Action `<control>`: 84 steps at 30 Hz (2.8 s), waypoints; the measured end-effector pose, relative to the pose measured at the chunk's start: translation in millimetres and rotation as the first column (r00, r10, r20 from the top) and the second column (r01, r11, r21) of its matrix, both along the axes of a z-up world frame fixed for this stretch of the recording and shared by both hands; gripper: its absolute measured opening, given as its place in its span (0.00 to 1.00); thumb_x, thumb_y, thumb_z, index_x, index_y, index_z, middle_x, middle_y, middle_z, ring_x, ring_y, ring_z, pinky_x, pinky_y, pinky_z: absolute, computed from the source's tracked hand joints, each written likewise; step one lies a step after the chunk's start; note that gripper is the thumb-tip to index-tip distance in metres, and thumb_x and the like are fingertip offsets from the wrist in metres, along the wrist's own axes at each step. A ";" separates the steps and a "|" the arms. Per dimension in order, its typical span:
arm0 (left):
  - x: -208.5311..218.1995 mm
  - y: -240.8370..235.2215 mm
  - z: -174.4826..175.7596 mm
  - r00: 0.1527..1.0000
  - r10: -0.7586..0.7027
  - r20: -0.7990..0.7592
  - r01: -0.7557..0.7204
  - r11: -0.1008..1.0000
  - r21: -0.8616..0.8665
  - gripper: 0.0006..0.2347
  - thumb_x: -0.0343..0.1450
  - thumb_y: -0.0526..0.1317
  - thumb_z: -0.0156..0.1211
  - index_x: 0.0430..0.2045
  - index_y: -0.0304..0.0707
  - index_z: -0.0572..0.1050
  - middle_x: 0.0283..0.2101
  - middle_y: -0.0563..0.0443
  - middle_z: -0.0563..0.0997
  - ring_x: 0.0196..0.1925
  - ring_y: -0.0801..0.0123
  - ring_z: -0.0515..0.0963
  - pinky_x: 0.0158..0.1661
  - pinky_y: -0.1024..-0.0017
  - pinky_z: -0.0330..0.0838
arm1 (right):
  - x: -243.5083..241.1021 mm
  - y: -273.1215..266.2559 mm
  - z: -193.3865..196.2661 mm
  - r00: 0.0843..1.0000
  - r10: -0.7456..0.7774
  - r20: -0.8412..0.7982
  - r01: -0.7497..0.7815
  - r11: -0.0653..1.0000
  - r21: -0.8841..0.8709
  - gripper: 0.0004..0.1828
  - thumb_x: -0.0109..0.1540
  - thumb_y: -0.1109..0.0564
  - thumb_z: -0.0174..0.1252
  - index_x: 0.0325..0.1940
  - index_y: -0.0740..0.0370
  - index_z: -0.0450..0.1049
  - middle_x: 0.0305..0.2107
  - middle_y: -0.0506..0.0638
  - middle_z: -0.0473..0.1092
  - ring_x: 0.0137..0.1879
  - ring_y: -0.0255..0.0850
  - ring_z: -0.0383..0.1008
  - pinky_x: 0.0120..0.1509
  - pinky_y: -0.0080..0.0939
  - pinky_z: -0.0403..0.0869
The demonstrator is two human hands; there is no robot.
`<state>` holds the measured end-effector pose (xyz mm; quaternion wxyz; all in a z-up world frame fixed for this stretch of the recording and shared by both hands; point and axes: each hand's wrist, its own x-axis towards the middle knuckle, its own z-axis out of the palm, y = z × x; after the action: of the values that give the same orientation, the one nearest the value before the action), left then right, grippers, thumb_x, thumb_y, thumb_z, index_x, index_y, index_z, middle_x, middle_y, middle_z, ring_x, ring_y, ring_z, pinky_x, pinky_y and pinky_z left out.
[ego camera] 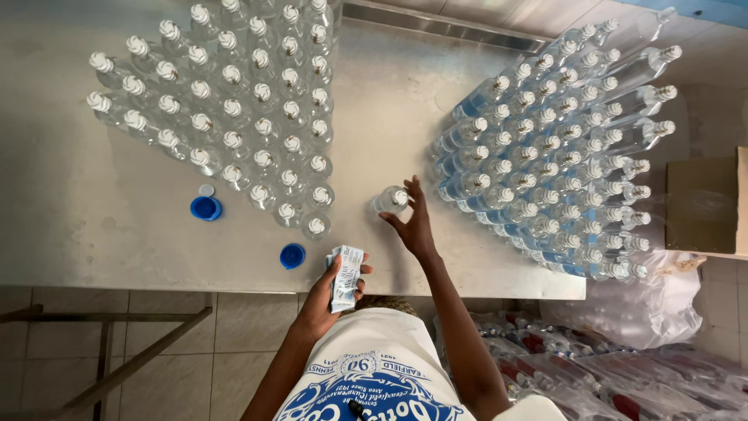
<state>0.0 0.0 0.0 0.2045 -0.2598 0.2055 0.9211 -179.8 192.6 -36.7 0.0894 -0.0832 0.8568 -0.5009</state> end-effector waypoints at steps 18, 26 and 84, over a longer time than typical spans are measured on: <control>-30.4 15.0 -19.1 0.997 0.074 0.016 -0.075 0.997 0.017 0.32 0.80 0.58 0.51 0.73 0.28 0.68 0.57 0.35 0.84 0.43 0.65 0.84 0.41 0.70 0.79 | -217.6 17.9 65.5 0.825 0.540 0.164 -0.512 0.595 0.619 0.32 0.59 0.51 0.72 0.68 0.53 0.76 0.48 0.64 0.80 0.54 0.66 0.83 0.62 0.67 0.78; -49.8 23.8 -7.6 0.994 0.110 0.019 -0.110 0.994 0.004 0.31 0.79 0.57 0.51 0.70 0.29 0.70 0.55 0.37 0.83 0.40 0.65 0.80 0.39 0.70 0.75 | -326.9 46.4 68.8 0.872 0.451 0.190 -0.430 0.522 0.736 0.30 0.58 0.54 0.73 0.65 0.58 0.79 0.51 0.67 0.80 0.51 0.63 0.82 0.58 0.63 0.80; -26.4 10.5 5.7 0.984 -0.172 0.051 0.170 0.985 0.043 0.29 0.76 0.56 0.56 0.65 0.31 0.74 0.51 0.38 0.82 0.35 0.68 0.75 0.35 0.72 0.69 | 20.7 -4.5 -18.3 0.991 -0.119 -0.067 0.128 0.981 0.145 0.42 0.55 0.54 0.80 0.71 0.55 0.70 0.62 0.53 0.75 0.64 0.52 0.78 0.63 0.50 0.79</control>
<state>-26.4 10.5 5.7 0.2932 -0.2622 0.2035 0.8966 -159.1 188.2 -55.0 0.0392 -0.0377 0.8976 -0.4374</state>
